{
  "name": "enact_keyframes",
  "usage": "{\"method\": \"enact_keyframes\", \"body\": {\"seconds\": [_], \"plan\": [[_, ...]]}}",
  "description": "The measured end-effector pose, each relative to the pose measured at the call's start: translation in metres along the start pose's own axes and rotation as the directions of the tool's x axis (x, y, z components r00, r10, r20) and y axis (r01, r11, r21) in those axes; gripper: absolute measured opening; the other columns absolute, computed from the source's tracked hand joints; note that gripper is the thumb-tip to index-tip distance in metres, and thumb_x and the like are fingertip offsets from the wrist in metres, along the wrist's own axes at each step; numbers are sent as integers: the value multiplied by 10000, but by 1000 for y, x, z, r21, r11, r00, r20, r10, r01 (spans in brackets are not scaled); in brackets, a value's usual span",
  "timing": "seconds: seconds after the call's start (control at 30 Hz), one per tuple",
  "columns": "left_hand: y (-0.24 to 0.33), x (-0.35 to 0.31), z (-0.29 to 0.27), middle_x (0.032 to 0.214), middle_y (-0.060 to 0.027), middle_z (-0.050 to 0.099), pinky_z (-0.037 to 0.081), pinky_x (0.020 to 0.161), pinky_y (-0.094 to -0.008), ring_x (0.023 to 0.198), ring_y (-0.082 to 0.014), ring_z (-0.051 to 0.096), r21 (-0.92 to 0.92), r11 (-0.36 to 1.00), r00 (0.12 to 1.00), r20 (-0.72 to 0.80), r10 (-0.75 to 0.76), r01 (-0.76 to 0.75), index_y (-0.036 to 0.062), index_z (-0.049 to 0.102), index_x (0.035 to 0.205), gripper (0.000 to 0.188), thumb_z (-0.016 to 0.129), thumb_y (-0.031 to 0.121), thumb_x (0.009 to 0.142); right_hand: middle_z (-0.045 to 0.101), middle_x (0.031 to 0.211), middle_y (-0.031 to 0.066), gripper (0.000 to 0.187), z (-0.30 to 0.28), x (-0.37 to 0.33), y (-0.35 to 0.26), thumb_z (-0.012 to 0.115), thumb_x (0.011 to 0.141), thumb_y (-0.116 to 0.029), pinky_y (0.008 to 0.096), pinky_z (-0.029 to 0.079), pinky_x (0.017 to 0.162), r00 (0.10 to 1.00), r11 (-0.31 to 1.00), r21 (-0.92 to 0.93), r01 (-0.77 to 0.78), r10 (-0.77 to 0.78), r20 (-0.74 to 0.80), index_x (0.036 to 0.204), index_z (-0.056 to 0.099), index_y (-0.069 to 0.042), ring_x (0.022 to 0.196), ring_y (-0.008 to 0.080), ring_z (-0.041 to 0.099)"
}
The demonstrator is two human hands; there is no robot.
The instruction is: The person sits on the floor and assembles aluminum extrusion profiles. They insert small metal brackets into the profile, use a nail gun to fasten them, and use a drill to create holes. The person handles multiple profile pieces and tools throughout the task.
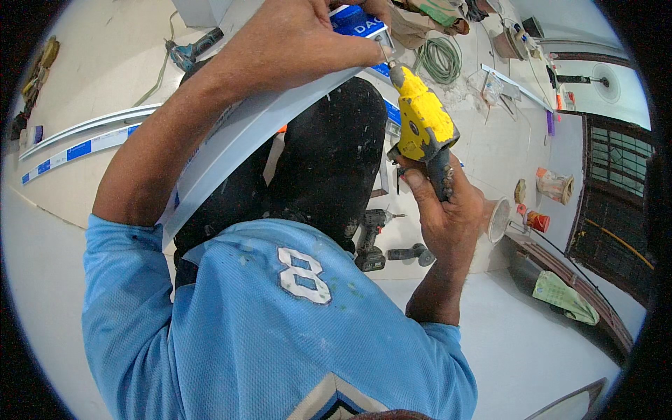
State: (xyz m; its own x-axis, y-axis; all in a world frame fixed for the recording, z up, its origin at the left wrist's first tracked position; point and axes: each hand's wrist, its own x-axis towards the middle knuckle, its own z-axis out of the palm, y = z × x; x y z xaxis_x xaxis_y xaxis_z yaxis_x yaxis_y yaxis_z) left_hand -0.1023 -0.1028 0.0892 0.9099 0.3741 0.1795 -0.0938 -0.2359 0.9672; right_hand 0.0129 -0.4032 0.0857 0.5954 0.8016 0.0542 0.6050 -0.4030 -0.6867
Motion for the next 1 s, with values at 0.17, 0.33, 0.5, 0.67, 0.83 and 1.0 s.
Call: {"method": "enact_keyframes", "body": {"seconds": [0.17, 0.33, 0.5, 0.67, 0.83, 1.0], "plan": [[5, -4, 3, 970, -55, 694, 511, 836, -276, 921, -112, 639, 25, 1000, 1000, 8, -19, 18, 5, 723, 1105, 268, 865, 125, 913, 850, 1119, 183, 549, 0, -1, 0, 860, 982, -174, 377, 644, 825, 1000, 1000, -12, 9, -9, 2, 1493, 691, -67, 970, 247, 846], [4, -5, 5, 950, -52, 685, 509, 823, -277, 911, -116, 638, 87, 995, 998, -30, 59, -56, 5, 720, 1091, 264, 856, 130, 902, 849, 1108, 191, 550, 0, -3, -1, 863, 979, -180, 382, 643, 816, 1000, 998, -57, 11, -11, -9, 1490, 694, -64, 965, 257, 848], [5, 2, 4, 942, -64, 684, 516, 833, -288, 909, -128, 644, 33, 997, 997, -5, -74, 74, -4, 717, 1077, 258, 843, 123, 892, 848, 1096, 192, 545, -2, -3, -3, 861, 982, -188, 393, 642, 807, 1000, 997, -77, 13, -14, -12, 1480, 694, -44, 954, 256, 848], [6, 2, 6, 938, -69, 684, 517, 832, -289, 904, -124, 645, 90, 993, 997, -30, -69, 71, -7, 716, 1062, 244, 836, 117, 890, 848, 1107, 196, 545, -3, -2, -4, 857, 986, -194, 405, 646, 812, 1000, 995, -104, -5, 5, -4, 1485, 692, -51, 960, 267, 848], [10, 2, 7, 937, -70, 682, 510, 822, -284, 900, -121, 641, 33, 990, 991, -12, -135, 135, -5, 721, 1059, 242, 842, 120, 890, 843, 1130, 211, 557, -1, -1, -3, 858, 986, -188, 400, 650, 830, 1000, 996, -92, -16, 16, 0, 1496, 682, -49, 985, 280, 850], [6, 3, 10, 964, -78, 684, 518, 831, -296, 911, -136, 644, 114, 993, 999, -27, -35, 38, -5, 737, 1071, 255, 852, 134, 891, 841, 1134, 217, 578, 1, 0, 1, 854, 991, -184, 401, 652, 835, 1000, 997, -73, -20, 19, -4, 1519, 663, -47, 992, 281, 850]]}}
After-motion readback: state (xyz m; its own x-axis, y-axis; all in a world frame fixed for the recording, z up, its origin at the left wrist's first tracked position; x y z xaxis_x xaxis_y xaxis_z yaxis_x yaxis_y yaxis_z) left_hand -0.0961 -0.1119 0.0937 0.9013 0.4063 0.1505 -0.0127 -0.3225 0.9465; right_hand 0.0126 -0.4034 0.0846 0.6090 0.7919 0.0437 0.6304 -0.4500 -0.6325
